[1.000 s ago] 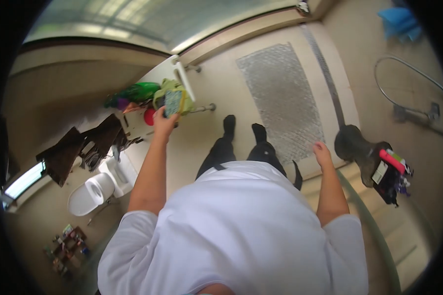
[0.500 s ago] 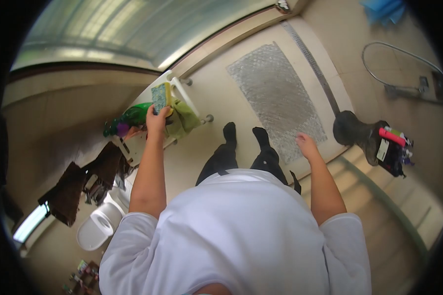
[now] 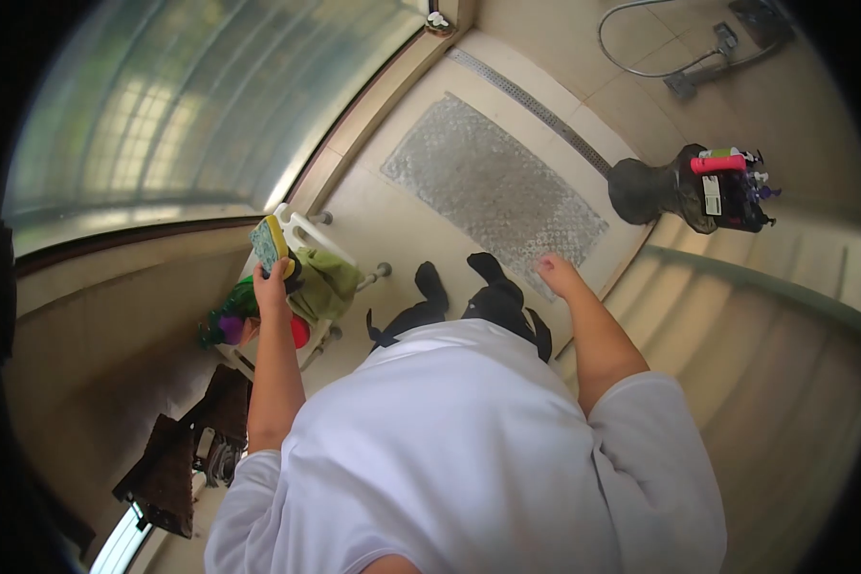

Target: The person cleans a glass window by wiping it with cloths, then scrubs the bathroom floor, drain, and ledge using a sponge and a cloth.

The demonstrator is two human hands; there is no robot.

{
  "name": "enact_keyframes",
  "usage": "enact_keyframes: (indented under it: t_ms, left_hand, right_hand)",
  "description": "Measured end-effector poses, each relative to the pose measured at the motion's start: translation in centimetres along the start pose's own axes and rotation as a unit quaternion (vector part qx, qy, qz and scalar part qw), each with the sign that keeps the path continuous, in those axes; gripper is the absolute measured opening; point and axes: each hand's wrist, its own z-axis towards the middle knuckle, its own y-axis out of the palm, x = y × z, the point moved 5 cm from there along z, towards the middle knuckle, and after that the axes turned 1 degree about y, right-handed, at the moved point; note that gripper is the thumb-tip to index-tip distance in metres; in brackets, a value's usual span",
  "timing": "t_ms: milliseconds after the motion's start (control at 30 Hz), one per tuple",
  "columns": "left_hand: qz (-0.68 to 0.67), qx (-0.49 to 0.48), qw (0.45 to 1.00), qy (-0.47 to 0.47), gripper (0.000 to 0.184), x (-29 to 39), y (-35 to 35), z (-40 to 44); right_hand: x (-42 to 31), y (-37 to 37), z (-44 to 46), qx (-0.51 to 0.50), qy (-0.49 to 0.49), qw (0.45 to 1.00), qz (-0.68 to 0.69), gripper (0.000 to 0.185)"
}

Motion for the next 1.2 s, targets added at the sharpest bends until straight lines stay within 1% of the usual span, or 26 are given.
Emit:
enact_keyframes:
  t_ms: [33, 167, 267, 333, 433, 533, 567, 600, 633, 700, 767, 800, 833, 867, 900, 967, 1000, 1067, 1100, 1133, 1200]
  left_hand:
    - [0.007, -0.003, 1.0, 0.005, 0.062, 0.0, -0.1, -0.1]
    - [0.025, 0.022, 0.999, 0.024, 0.06, -0.6, -0.8, 0.0]
    - [-0.023, 0.018, 0.999, 0.021, 0.056, 0.0, 0.1, -1.1]
    - [-0.072, 0.039, 0.997, 0.002, 0.053, 1.0, 0.5, -2.7]
    - [-0.128, 0.064, 0.99, -0.018, 0.051, 1.4, 1.2, -4.0]
    - [-0.185, 0.087, 0.978, -0.034, 0.049, 0.7, 2.0, -5.0]
    - [-0.204, 0.096, 0.974, -0.038, 0.048, 0.2, 2.1, -5.0]
    - [-0.205, 0.097, 0.974, -0.015, 0.044, -0.4, 2.5, -5.0]
    - [-0.178, 0.136, 0.974, -0.019, 0.04, -0.4, 3.0, -5.7]
    - [-0.272, 0.136, 0.952, -0.039, 0.04, -0.4, 4.8, -6.6]
    - [-0.307, 0.172, 0.935, -0.046, 0.042, -0.4, 6.2, -7.8]
    - [-0.265, 0.19, 0.945, -0.035, 0.044, -1.0, 6.5, -8.2]
    - [-0.24, 0.199, 0.948, -0.057, 0.049, -1.3, 7.1, -9.0]
    - [-0.204, 0.195, 0.957, -0.063, 0.053, -1.9, 7.6, -9.5]
    - [-0.169, 0.188, 0.965, -0.071, 0.057, -2.8, 7.4, -10.1]
    - [-0.04, 0.202, 0.977, -0.058, 0.061, -5.4, 6.3, -11.6]
    - [0.027, 0.205, 0.977, -0.054, 0.062, -6.3, 5.9, -12.3]
    - [0.064, 0.248, 0.965, -0.061, 0.06, -7.1, 4.8, -15.6]
    - [0.084, 0.265, 0.958, -0.064, 0.059, -7.5, 4.5, -17.3]
    - [0.053, 0.265, 0.958, -0.093, 0.06, -9.0, 4.6, -18.8]
    - [-0.01, 0.257, 0.955, -0.146, 0.063, -12.3, 3.8, -21.4]
  right_hand:
    - [1.4, 0.1, -0.6, -0.007, 0.026, 1.0, 0.004, 0.031]
    - [4.9, 0.0, -0.9, -0.009, 0.029, 1.0, -0.007, 0.031]
    - [5.2, -1.0, 0.1, -0.019, 0.023, 0.999, -0.018, 0.031]
    - [4.5, -2.0, 1.3, -0.037, 0.012, 0.999, -0.032, 0.031]
    - [2.6, -3.6, 3.9, -0.061, -0.01, 0.996, -0.071, 0.031]
    - [-1.0, -6.0, 7.5, -0.105, -0.013, 0.993, -0.045, 0.032]
    - [-2.6, -7.2, 9.0, -0.096, -0.046, 0.993, -0.061, 0.032]
    - [-4.1, -8.3, 10.3, -0.088, -0.077, 0.99, -0.077, 0.032]
    - [-5.6, -9.5, 11.4, -0.082, -0.111, 0.986, -0.094, 0.032]
    - [-8.2, -12.0, 13.7, -0.091, -0.132, 0.982, -0.095, 0.033]
    - [-8.6, -13.7, 17.2, -0.101, -0.144, 0.978, -0.113, 0.033]
    - [-7.7, -14.4, 19.8, -0.104, -0.148, 0.975, -0.13, 0.033]
    - [-6.8, -15.0, 22.1, -0.11, -0.148, 0.972, -0.145, 0.033]
    - [-6.6, -15.6, 23.8, -0.115, -0.149, 0.969, -0.161, 0.032]
    - [-7.0, -15.7, 24.4, -0.122, -0.128, 0.97, -0.168, 0.032]
    - [-8.6, -15.7, 25.3, -0.131, -0.084, 0.971, -0.181, 0.033]
    - [-10.3, -14.8, 25.6, -0.146, -0.102, 0.965, -0.195, 0.033]
    - [-12.6, -12.3, 25.2, -0.173, -0.13, 0.951, -0.22, 0.034]
    - [-14.1, -10.5, 24.9, -0.187, -0.168, 0.938, -0.237, 0.034]
    - [-15.5, -8.6, 24.8, -0.2, -0.204, 0.925, -0.251, 0.035]
    - [-20.2, -4.9, 21.5, -0.249, -0.26, 0.89, -0.281, 0.037]
